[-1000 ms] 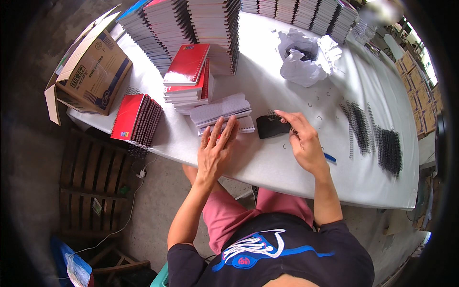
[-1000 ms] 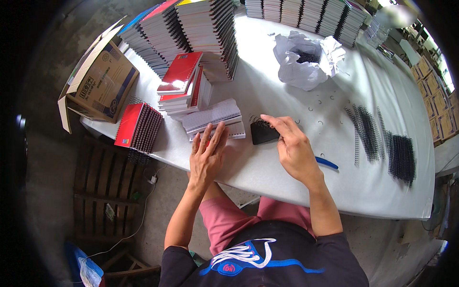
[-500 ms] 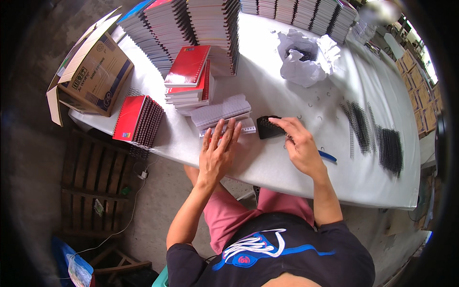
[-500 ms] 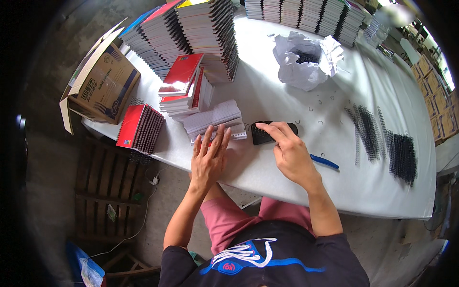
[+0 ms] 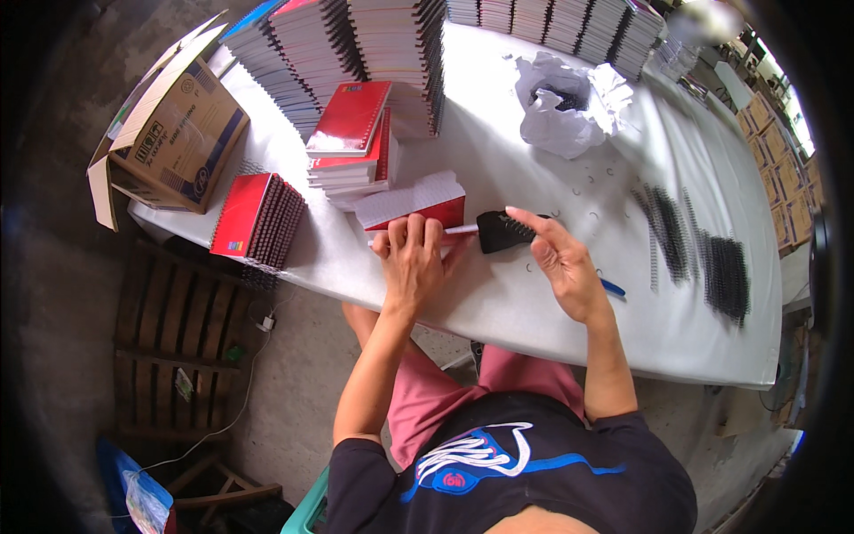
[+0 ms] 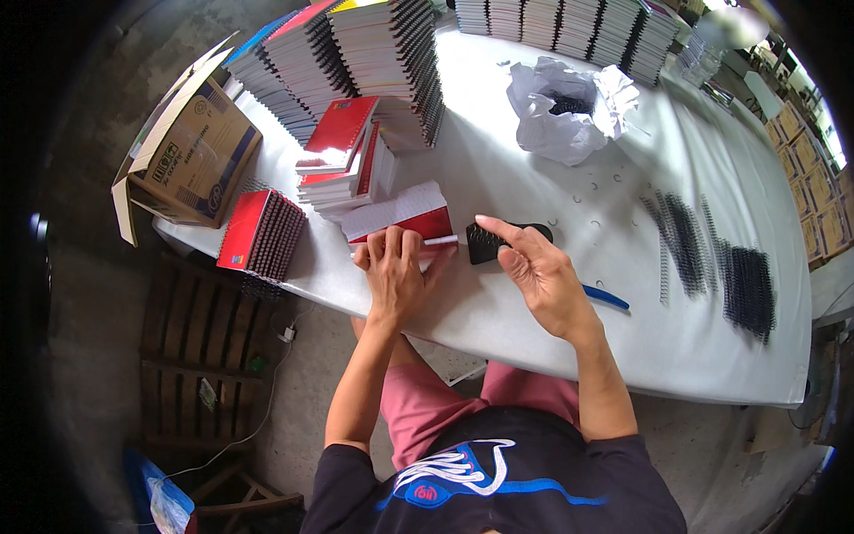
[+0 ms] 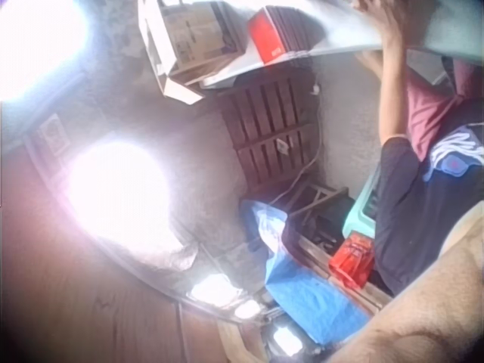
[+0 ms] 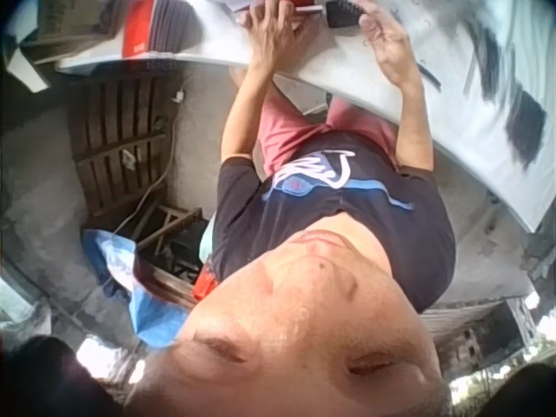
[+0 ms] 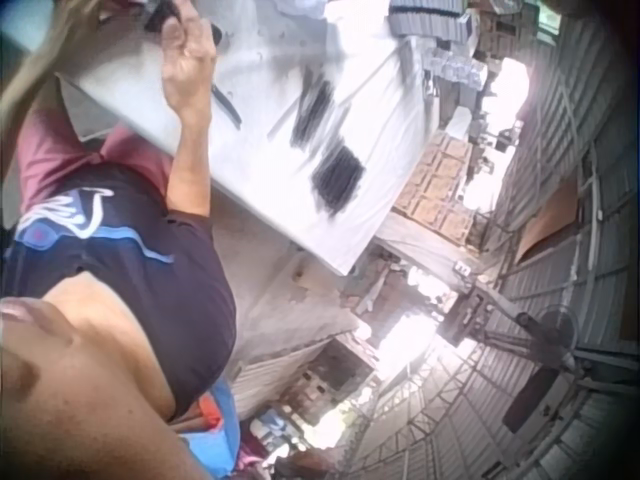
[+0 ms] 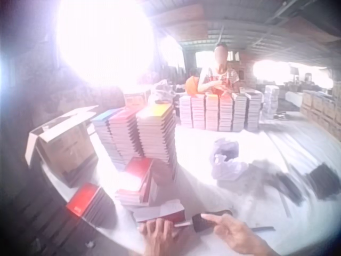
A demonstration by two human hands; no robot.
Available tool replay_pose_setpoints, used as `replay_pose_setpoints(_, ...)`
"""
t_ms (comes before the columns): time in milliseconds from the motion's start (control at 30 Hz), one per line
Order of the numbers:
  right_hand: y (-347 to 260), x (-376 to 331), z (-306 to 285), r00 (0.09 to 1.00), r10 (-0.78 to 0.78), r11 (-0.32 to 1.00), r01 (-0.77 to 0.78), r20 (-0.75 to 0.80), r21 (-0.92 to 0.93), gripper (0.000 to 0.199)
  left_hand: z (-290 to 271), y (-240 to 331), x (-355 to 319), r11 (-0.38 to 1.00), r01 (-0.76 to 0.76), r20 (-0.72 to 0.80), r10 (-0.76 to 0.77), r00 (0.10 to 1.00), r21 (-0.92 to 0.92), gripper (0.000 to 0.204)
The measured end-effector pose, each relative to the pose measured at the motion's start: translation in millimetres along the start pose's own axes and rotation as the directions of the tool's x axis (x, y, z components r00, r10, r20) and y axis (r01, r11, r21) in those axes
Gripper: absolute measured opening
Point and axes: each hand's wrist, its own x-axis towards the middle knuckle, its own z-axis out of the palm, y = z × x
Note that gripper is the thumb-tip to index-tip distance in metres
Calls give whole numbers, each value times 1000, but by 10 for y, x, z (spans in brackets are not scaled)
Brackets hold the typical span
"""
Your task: The person assembles notebooks by aligning stacks of paper and covers, inserting spiral wire bindings through the punched holes, and trimming the excess wire with shears. They handle multiple notebooks one after another, picking them up from a pile and setting them aside once the binding is secured.
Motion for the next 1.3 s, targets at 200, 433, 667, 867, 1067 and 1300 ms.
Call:
replay_pose_setpoints(200, -37, -117, -151, 999, -6, 998, 8, 41, -63, 27, -291, 213, -151, 983, -126, -212, 95, 973, -135, 38)
replay_pose_setpoints(433, 84, -184, -87, 995, 24, 987, -8, 97, -162, 18, -281, 422, -433, 994, 95, -90, -99, 991, -49, 53)
replay_pose_setpoints(667, 235, -40, 18, 989, -147, 981, 143, -26, -131, 23, -86, 591, -336, 957, 272, -227, -289, 930, -102, 45)
replay_pose_setpoints(867, 260, 8, 48, 991, -126, 987, 130, 54, -90, 24, -86, 525, -335, 954, 260, -165, -284, 945, -150, 48)
replay_pose_setpoints(1067, 294, 35, -6, 969, -15, 995, -10, 247, 99, 22, -150, 537, -293, 953, 262, -131, -282, 950, -153, 49)
replay_pose_setpoints(1300, 46, 149, -157, 832, 256, 961, -274, 493, -36, 27, -242, 504, -268, 946, 310, 24, -309, 951, -97, 51)
